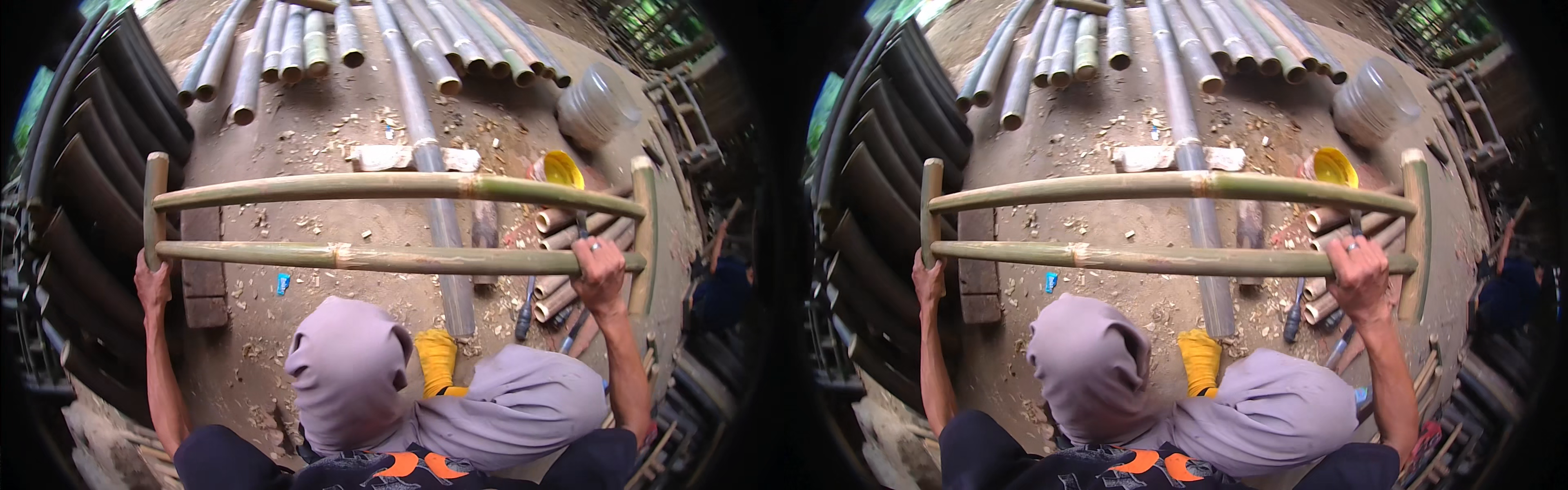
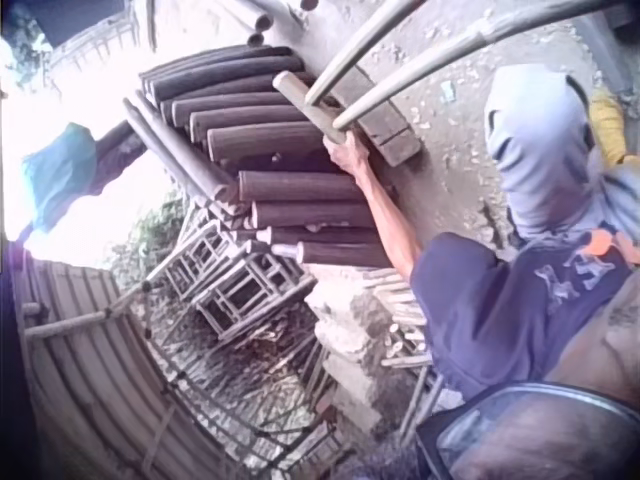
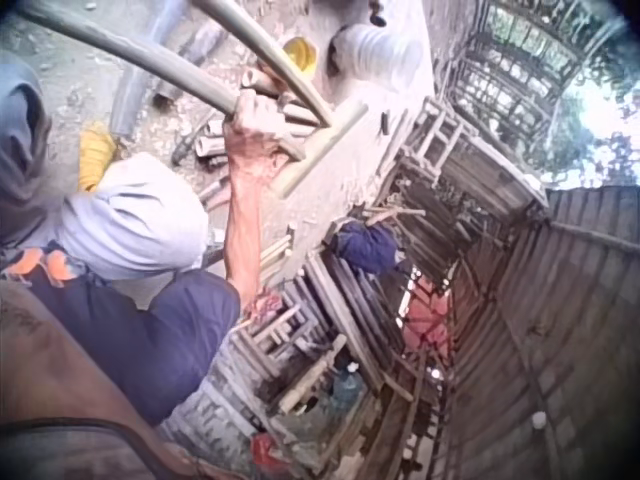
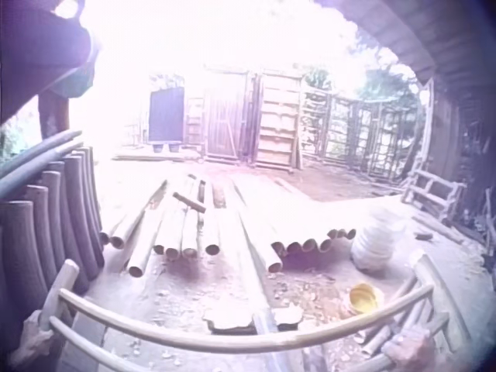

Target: The person measures, carves, and fits bamboo poles together using a knife, hammer, and measuring tape while sitting on the ground.

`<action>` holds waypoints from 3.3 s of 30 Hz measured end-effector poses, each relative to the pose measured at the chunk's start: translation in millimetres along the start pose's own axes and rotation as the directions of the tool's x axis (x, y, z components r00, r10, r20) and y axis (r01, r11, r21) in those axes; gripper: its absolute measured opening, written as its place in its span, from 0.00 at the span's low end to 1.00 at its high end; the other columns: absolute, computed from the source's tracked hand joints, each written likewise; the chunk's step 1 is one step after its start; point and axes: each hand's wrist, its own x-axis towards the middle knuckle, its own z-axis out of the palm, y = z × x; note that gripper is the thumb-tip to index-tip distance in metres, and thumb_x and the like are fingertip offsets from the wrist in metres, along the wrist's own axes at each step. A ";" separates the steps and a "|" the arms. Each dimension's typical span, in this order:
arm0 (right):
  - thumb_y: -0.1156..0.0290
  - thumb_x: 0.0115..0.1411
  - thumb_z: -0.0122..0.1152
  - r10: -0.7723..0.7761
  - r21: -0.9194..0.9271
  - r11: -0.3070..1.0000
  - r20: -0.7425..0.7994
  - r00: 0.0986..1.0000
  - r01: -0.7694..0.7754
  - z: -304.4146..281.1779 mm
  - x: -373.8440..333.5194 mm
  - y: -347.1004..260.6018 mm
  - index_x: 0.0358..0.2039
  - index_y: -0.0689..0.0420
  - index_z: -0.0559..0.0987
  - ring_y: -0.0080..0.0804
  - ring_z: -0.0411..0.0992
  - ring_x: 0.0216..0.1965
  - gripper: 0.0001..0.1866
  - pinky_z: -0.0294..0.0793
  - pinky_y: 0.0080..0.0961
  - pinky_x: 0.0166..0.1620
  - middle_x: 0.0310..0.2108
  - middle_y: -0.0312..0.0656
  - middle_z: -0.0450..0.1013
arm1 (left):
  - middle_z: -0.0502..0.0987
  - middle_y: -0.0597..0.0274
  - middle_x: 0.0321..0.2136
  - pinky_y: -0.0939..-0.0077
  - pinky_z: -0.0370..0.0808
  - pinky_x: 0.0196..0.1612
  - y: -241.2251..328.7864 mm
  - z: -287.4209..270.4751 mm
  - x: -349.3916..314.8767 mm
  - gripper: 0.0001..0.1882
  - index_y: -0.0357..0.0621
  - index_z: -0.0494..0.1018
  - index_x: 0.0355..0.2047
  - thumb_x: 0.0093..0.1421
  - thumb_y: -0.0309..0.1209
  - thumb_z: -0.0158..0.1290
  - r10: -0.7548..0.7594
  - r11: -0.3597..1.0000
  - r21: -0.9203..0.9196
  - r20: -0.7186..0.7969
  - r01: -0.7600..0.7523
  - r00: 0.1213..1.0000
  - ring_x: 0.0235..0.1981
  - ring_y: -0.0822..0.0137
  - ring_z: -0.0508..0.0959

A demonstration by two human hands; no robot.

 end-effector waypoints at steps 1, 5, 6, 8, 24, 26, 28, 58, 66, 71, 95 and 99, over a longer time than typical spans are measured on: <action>0.78 0.38 0.55 -0.009 0.016 1.000 0.011 1.000 0.008 7.8 -1.6 1.7 0.26 0.58 0.67 0.47 0.65 0.25 0.11 0.61 0.40 0.28 0.21 0.46 0.63 | 0.76 0.48 0.44 0.60 0.72 0.46 3.5 -3.0 -21.5 0.31 0.53 0.66 0.55 0.52 0.45 0.60 -0.041 0.999 0.027 -0.046 0.042 0.998 0.46 0.52 0.76; 0.76 0.42 0.56 0.007 0.052 0.999 -0.072 0.997 -0.004 11.4 -11.6 3.3 0.28 0.60 0.70 0.50 0.66 0.28 0.10 0.63 0.42 0.31 0.23 0.49 0.64 | 0.77 0.48 0.41 0.58 0.73 0.44 33.0 -1.5 -39.3 0.28 0.54 0.67 0.53 0.52 0.41 0.59 0.019 1.000 0.026 -0.280 -0.012 0.960 0.44 0.47 0.76; 0.75 0.43 0.56 0.019 0.052 0.999 -0.124 0.992 -0.013 12.6 -17.5 6.7 0.29 0.60 0.70 0.51 0.66 0.28 0.10 0.64 0.42 0.31 0.24 0.49 0.65 | 0.77 0.46 0.39 0.56 0.73 0.43 37.8 -0.6 -32.7 0.26 0.53 0.68 0.51 0.52 0.42 0.58 0.025 0.999 0.031 -0.294 -0.017 0.956 0.43 0.46 0.77; 0.70 0.47 0.57 0.047 0.005 0.999 -0.144 0.988 -0.047 19.4 -29.4 18.9 0.26 0.59 0.69 0.48 0.64 0.26 0.08 0.60 0.41 0.29 0.22 0.47 0.62 | 0.77 0.43 0.37 0.55 0.74 0.41 35.8 0.3 -26.1 0.26 0.51 0.68 0.49 0.52 0.44 0.58 -0.037 0.999 0.026 -0.240 0.045 0.970 0.41 0.45 0.77; 0.66 0.51 0.54 0.095 -0.001 0.995 -0.362 0.928 -0.102 62.2 0.3 -0.1 0.18 0.50 0.70 0.26 0.65 0.15 0.08 0.62 0.28 0.20 0.13 0.33 0.64 | 0.62 0.54 0.59 0.56 0.63 0.58 193.6 125.2 -186.2 0.40 0.53 0.52 0.64 0.54 0.35 0.60 0.457 0.370 -0.721 0.691 0.586 0.561 0.56 0.58 0.67; 0.67 0.49 0.56 0.107 0.079 0.993 -0.384 0.917 -0.082 61.6 17.2 -25.1 0.19 0.50 0.69 0.25 0.66 0.17 0.07 0.62 0.27 0.21 0.14 0.32 0.63 | 0.56 0.56 0.63 0.54 0.61 0.60 239.7 108.1 -179.8 0.43 0.54 0.47 0.66 0.55 0.40 0.59 0.702 -0.223 -0.721 0.348 0.656 0.621 0.60 0.57 0.64; 0.68 0.48 0.57 0.152 0.131 0.985 -0.382 0.912 -0.109 68.6 10.7 -34.0 0.20 0.50 0.69 0.25 0.67 0.19 0.06 0.62 0.26 0.23 0.15 0.32 0.64 | 0.71 0.60 0.42 0.56 0.61 0.60 294.3 88.8 -170.9 0.25 0.47 0.63 0.53 0.57 0.37 0.55 0.641 -0.315 -0.754 0.279 0.577 0.715 0.46 0.65 0.72; 0.67 0.50 0.64 0.548 0.696 -0.627 0.714 0.437 -0.350 91.7 -138.5 -43.5 0.48 0.62 0.64 0.28 0.71 0.17 0.27 0.76 0.25 0.20 0.24 0.40 0.68 | 0.53 0.75 0.12 0.78 0.62 0.30 311.4 98.2 -113.8 0.13 0.52 0.58 0.15 0.51 0.28 0.50 0.615 -0.486 -0.538 0.350 0.689 0.707 0.15 0.77 0.57; 0.69 0.49 0.63 0.591 0.710 -0.590 0.704 0.393 -0.384 109.6 -158.2 -43.6 0.48 0.64 0.65 0.27 0.71 0.16 0.27 0.76 0.22 0.19 0.28 0.41 0.68 | 0.56 0.74 0.11 0.73 0.68 0.34 293.5 180.7 -114.4 0.13 0.50 0.59 0.14 0.51 0.28 0.50 0.414 -0.549 -0.418 0.617 0.724 0.670 0.15 0.75 0.61; 0.72 0.49 0.63 0.639 0.736 -0.555 0.675 0.368 -0.388 122.0 -160.8 -46.5 0.50 0.64 0.64 0.27 0.71 0.15 0.28 0.76 0.23 0.18 0.28 0.41 0.68 | 0.60 0.70 0.12 0.68 0.70 0.35 281.4 221.3 -110.5 0.10 0.47 0.62 0.16 0.49 0.27 0.51 0.140 -0.521 -0.504 0.745 0.688 0.652 0.16 0.71 0.64; 0.63 0.59 0.59 0.773 0.702 -0.327 0.584 0.248 -0.633 144.1 -165.1 -23.2 0.53 0.61 0.70 0.25 0.72 0.32 0.24 0.73 0.21 0.33 0.32 0.42 0.74 | 0.67 0.60 0.48 0.63 0.67 0.49 196.3 240.8 -129.0 0.29 0.47 0.64 0.48 0.52 0.49 0.58 -0.262 0.101 -0.705 0.662 0.702 0.702 0.47 0.59 0.69; 0.76 0.57 0.58 0.863 0.701 -0.137 0.431 0.263 -0.699 153.4 -202.6 -8.3 0.51 0.62 0.72 0.21 0.71 0.31 0.19 0.71 0.18 0.34 0.30 0.39 0.73 | 0.62 0.57 0.51 0.61 0.65 0.52 198.9 241.3 -136.7 0.37 0.44 0.58 0.55 0.51 0.47 0.59 -0.326 0.051 -0.739 0.624 0.672 0.710 0.49 0.57 0.67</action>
